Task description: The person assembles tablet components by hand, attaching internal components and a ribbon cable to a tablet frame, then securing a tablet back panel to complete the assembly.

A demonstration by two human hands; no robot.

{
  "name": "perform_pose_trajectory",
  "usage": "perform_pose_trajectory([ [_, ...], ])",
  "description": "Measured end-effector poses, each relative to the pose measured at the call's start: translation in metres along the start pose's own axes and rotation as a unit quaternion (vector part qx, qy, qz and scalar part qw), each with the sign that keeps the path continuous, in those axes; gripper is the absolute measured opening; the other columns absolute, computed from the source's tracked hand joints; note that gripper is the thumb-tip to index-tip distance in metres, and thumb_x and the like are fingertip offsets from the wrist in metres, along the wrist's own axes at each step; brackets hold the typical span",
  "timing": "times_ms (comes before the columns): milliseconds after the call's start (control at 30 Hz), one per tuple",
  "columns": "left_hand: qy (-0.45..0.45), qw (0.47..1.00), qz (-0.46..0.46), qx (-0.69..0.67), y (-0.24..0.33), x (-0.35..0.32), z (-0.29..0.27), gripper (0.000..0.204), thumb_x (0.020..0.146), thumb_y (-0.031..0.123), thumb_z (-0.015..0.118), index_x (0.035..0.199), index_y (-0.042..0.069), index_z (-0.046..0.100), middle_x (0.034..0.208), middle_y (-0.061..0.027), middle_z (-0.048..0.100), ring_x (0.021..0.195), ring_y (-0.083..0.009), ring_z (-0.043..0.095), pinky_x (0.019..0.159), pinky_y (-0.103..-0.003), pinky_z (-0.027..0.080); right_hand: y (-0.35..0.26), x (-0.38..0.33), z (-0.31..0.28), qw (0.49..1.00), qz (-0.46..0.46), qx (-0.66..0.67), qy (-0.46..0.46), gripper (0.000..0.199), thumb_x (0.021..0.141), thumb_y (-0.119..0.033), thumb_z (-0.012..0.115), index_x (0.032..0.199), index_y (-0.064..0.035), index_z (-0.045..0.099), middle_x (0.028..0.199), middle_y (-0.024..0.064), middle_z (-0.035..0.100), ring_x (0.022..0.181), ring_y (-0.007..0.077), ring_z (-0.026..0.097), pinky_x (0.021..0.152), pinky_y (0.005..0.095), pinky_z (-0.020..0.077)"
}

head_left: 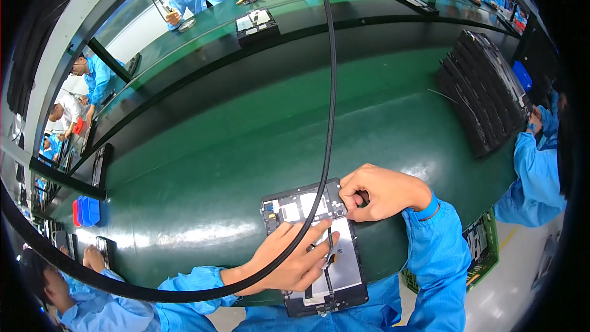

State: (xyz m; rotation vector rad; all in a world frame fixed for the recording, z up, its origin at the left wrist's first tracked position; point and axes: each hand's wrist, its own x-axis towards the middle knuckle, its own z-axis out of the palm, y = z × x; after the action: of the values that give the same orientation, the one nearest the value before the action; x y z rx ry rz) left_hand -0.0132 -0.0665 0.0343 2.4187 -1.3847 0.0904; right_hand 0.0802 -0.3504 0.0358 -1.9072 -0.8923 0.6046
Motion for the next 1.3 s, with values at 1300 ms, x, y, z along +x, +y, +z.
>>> perform_pose_trajectory([
  [1300,0.038,0.998,-0.018,0.041,0.007,0.013,0.008,0.034,0.082,0.026,0.075,0.113,0.011,0.076,0.142,-0.0145,0.069,0.092,-0.0262,0.061,0.077,-0.041,0.044,0.017,0.019,0.024,0.982,-0.029,0.051,0.180,0.012,0.087,-0.016,0.091,0.095,-0.0074,0.087,0.079,0.0039,0.058,0.074,0.0148,0.056,0.064,0.0322,0.0447],
])
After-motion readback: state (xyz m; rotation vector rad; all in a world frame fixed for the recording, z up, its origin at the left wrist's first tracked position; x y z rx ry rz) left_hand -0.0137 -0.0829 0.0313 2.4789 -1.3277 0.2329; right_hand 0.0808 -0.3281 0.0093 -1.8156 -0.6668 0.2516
